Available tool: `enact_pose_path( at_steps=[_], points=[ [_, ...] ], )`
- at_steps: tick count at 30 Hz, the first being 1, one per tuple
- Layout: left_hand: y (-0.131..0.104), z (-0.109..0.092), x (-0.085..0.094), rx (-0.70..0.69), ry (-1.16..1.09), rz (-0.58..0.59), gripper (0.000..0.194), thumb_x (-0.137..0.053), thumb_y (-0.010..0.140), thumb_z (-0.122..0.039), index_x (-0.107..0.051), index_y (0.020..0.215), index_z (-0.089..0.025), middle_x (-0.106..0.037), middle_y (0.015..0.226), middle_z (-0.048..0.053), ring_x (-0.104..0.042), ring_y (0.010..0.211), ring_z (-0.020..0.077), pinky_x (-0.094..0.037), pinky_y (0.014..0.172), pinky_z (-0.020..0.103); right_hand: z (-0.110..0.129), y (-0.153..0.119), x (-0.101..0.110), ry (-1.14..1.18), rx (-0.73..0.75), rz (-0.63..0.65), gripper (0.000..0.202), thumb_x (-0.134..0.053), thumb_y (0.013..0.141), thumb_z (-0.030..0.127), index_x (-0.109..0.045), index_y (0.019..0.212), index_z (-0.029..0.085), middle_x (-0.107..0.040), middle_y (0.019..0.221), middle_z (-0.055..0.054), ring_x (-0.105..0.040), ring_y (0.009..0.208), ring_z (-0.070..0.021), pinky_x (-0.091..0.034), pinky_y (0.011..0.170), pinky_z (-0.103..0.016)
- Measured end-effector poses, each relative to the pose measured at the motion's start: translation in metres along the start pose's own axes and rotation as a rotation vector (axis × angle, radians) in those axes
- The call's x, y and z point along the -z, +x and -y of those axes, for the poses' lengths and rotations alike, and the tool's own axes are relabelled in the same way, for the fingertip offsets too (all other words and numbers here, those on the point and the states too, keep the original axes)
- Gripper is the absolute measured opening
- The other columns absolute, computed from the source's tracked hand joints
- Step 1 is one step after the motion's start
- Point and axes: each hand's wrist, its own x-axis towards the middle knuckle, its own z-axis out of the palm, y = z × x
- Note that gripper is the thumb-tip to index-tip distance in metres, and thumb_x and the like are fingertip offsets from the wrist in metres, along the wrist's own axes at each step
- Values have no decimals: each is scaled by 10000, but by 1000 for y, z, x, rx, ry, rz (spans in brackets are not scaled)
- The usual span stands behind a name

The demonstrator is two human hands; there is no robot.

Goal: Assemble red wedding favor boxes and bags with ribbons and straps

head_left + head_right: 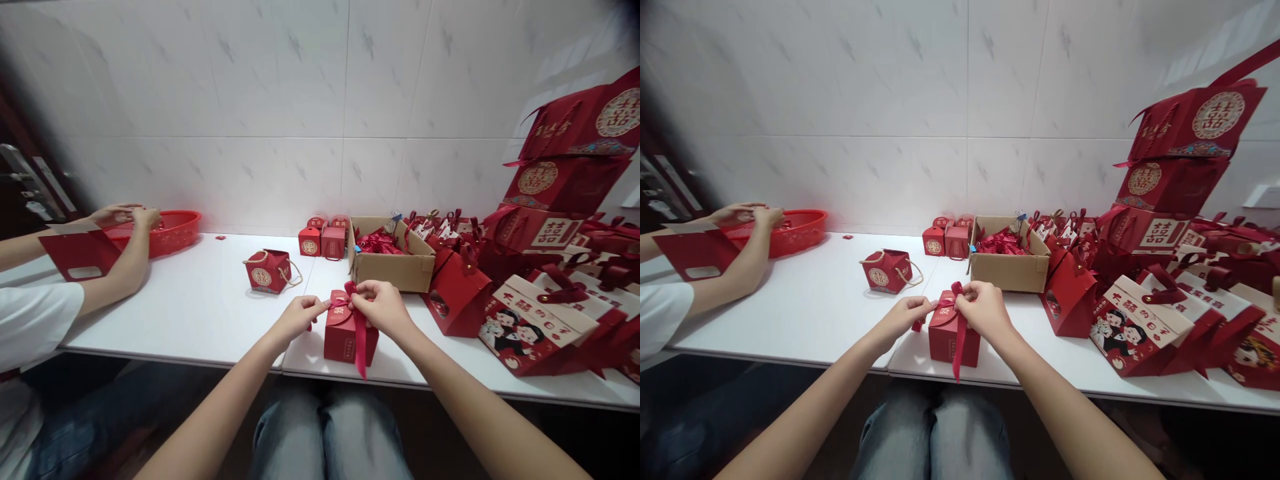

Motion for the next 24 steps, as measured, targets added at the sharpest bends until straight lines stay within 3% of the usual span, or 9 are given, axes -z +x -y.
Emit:
enact_pose_path(
  at_steps=[3,7,11,13,15,20,24],
  points=[
    [-8,-26,6,-20,-89,33,422,-617,735,-486,-452,512,-169,-418,515,-43,-414,502,99,-322,518,242,2,-1,-5,-105,86,-36,78,-591,672,195,-660,697,170,-673,686,-49,-589,610,-186,-424,569,-277],
    [-10,-62,-6,-126,-208,161,308,-632,745,-423,-584,596,-158,-572,599,10,-539,607,143,-412,607,270,4,-6,-5,-218,339,79,114,-524,726,175,-625,672,178,-646,654,-26,-551,580,-151,-383,553,-248],
    [6,-81,-18,-193,-215,104,242,-663,737,-365,-692,856,-156,-694,875,72,-624,860,204,-460,758,301,0,-11,-3,-201,326,83,84,-560,739,226,-584,680,171,-608,619,-22,-499,528,-136,-334,503,-238],
    [13,-79,-17,-205,-232,85,344,-596,796,-413,-656,1066,-208,-676,1074,79,-601,1026,223,-449,850,329,-4,-11,-3,-182,298,33,179,-543,791,288,-577,662,169,-584,585,-21,-480,519,-137,-326,508,-247],
    [17,-68,-12,-202,-249,60,387,-525,835,-453,-607,1151,-246,-644,1161,74,-576,1097,229,-443,884,353,-8,-10,-4,-156,292,17,250,-522,823,332,-568,641,168,-572,574,-19,-471,529,-140,-325,521,-254],
    [15,-30,-3,-267,-126,55,256,-665,727,-360,-658,878,-154,-680,908,68,-626,903,214,-482,813,327,-13,-6,-6,-84,252,72,269,-527,826,375,-570,660,167,-592,623,-36,-503,584,-165,-348,538,-266],
    [13,-14,-7,-329,-68,-36,202,-635,753,-350,-612,782,-151,-628,773,28,-599,755,161,-481,722,281,-15,-6,-9,73,223,22,180,-569,807,363,-539,831,186,-633,752,-47,-576,676,-186,-412,597,-272]
  ],
)
